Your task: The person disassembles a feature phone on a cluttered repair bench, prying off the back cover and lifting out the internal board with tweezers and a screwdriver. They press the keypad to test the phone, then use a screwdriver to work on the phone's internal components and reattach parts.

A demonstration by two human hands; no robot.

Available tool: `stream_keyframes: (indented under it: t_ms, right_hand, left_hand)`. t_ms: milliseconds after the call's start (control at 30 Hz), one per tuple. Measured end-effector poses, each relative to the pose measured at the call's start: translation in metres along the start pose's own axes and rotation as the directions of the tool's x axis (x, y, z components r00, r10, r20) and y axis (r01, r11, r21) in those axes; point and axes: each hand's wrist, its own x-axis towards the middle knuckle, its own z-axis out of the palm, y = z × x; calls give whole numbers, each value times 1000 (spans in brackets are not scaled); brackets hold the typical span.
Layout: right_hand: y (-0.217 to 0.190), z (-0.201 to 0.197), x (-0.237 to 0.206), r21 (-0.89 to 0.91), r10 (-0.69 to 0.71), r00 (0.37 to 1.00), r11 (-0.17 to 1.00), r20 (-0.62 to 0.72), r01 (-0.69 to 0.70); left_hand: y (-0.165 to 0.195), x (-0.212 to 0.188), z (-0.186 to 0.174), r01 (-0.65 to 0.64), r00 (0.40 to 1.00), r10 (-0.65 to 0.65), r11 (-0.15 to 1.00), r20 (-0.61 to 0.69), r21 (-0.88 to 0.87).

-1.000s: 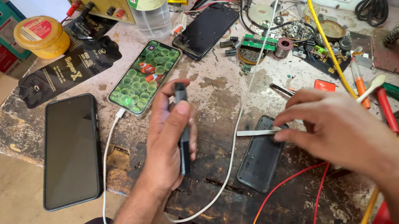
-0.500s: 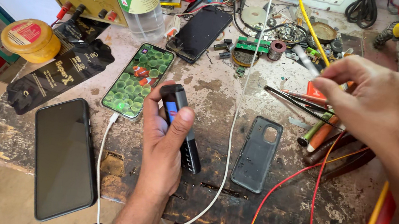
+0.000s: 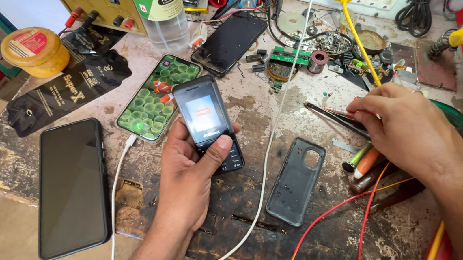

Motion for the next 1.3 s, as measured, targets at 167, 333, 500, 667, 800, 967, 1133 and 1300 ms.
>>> stream_keyframes:
  t_ms: [167, 333, 500, 667, 800, 967, 1133, 1300]
  right_hand:
    - [1, 3, 3, -62, 50, 998, 997, 39, -48]
    - [-10, -5, 1, -13, 232, 953, 971, -192, -239]
    - [-41, -17, 1, 454, -32, 988, 890, 153, -41]
    - [-67, -10, -6, 453, -224, 822, 890, 524, -47]
    - [-58, -5, -4, 533, -246, 895, 846, 373, 10]
    - [-46, 2, -5, 601, -190, 969, 797, 158, 59]
    - [-43, 4, -6, 642, -47, 970, 757, 238, -120]
    - [-49, 4, -5, 558, -16, 986, 826, 169, -82]
  left_hand:
    - [1, -1, 0, 48, 998, -45, 997, 49, -59]
    - [-4, -4, 0, 20, 1000, -20, 1000, -24, 9]
    - [-11, -8, -2, -142, 987, 156, 958, -37, 247]
    - [-10, -7, -1, 62, 989, -38, 984, -144, 165]
    - [-8, 1, 1, -19, 1000, 19, 1000, -14, -4]
    - [-7, -2, 1, -90, 995, 91, 995, 28, -38]
    - [-4, -3, 1, -47, 999, 48, 997, 20, -63]
    - [-1, -2, 4, -25, 1000, 25, 999, 12, -28]
